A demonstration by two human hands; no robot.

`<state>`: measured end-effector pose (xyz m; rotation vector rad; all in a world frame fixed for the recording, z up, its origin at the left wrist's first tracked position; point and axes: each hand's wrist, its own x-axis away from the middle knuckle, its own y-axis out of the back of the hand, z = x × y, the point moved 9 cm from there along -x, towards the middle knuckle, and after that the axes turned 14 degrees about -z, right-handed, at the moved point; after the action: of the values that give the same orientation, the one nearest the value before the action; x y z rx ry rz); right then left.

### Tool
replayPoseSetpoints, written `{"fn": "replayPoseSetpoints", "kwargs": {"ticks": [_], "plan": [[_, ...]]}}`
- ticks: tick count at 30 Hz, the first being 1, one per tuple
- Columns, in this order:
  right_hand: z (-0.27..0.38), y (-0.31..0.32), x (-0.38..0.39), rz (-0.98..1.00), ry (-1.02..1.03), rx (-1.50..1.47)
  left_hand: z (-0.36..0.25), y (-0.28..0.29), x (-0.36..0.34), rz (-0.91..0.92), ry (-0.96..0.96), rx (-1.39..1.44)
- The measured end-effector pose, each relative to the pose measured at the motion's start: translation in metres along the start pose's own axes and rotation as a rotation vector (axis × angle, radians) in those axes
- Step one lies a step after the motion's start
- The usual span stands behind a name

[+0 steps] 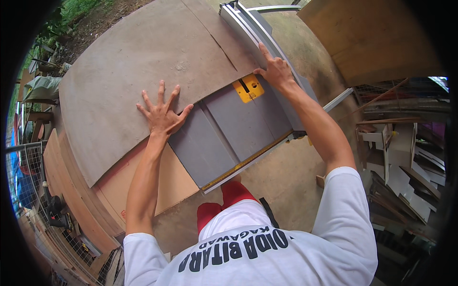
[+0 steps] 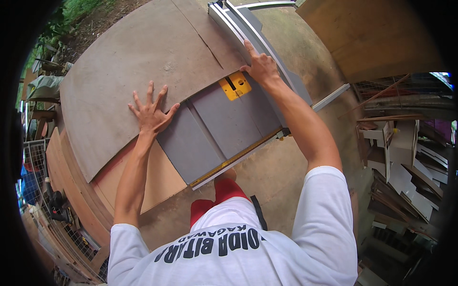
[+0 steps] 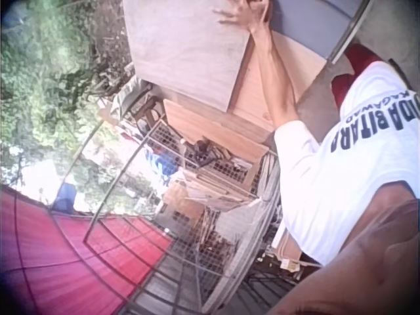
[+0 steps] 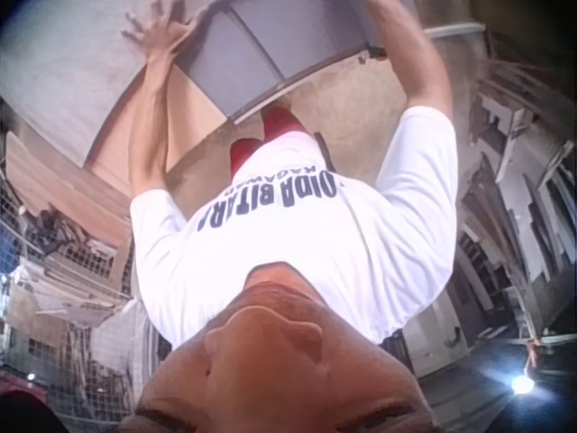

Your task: The person positions a large sheet of plywood on a table saw, aligns it with the blade, and cuts it into smaller pieces. The person then uses a push block to guide the wood through the saw for safety.

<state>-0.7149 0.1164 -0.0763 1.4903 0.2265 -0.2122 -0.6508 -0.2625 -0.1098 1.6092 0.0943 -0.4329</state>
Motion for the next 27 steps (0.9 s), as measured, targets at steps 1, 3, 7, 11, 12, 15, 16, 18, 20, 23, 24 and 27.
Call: {"fn": "replayPoseSetpoints", "kwargs": {"ticks": [1,3,7,11,12,15,16,18,20,23,24,27], "plan": [[-0.0005,0.0004,-0.0004,-0.006,0.003,-0.007,-0.0001,0.0009,-0.0002,-0.014,-0.007,0.000],[0.0008,0.0022,-0.0004,-0.009,0.002,0.001,0.0003,0.0005,-0.0009,-0.003,-0.004,-0.005],[0.0044,0.0039,-0.0006,0.047,-0.042,0.042,0.0018,-0.0041,-0.0010,0.035,0.008,-0.023],[0.0042,0.0055,0.0014,0.063,-0.058,0.073,0.0012,-0.0037,0.0008,0.044,0.012,-0.051],[0.0044,0.0054,0.0017,0.076,-0.078,0.083,0.0002,-0.0027,0.0005,0.044,0.013,-0.052],[0.0040,0.0091,0.0001,0.099,-0.100,0.075,-0.0020,-0.0011,-0.0010,0.047,0.013,-0.059],[0.0029,0.0102,0.0006,0.092,-0.099,0.067,-0.0017,-0.0009,-0.0017,0.051,0.011,-0.064],[0.0005,0.0070,0.0055,0.081,-0.099,0.052,-0.0004,-0.0016,-0.0024,0.047,0.006,-0.064],[-0.0017,0.0033,0.0018,0.072,-0.091,0.045,0.0017,-0.0033,-0.0032,0.032,-0.003,-0.057],[-0.0004,0.0035,0.0005,0.093,-0.099,0.043,0.0042,-0.0032,-0.0024,0.054,0.003,-0.029],[0.0012,0.0022,0.0026,0.111,-0.105,0.043,0.0039,-0.0041,-0.0012,0.055,0.002,-0.032],[0.0010,0.0043,0.0037,0.111,-0.116,0.073,0.0027,-0.0055,0.0002,0.059,-0.002,-0.039]]}}
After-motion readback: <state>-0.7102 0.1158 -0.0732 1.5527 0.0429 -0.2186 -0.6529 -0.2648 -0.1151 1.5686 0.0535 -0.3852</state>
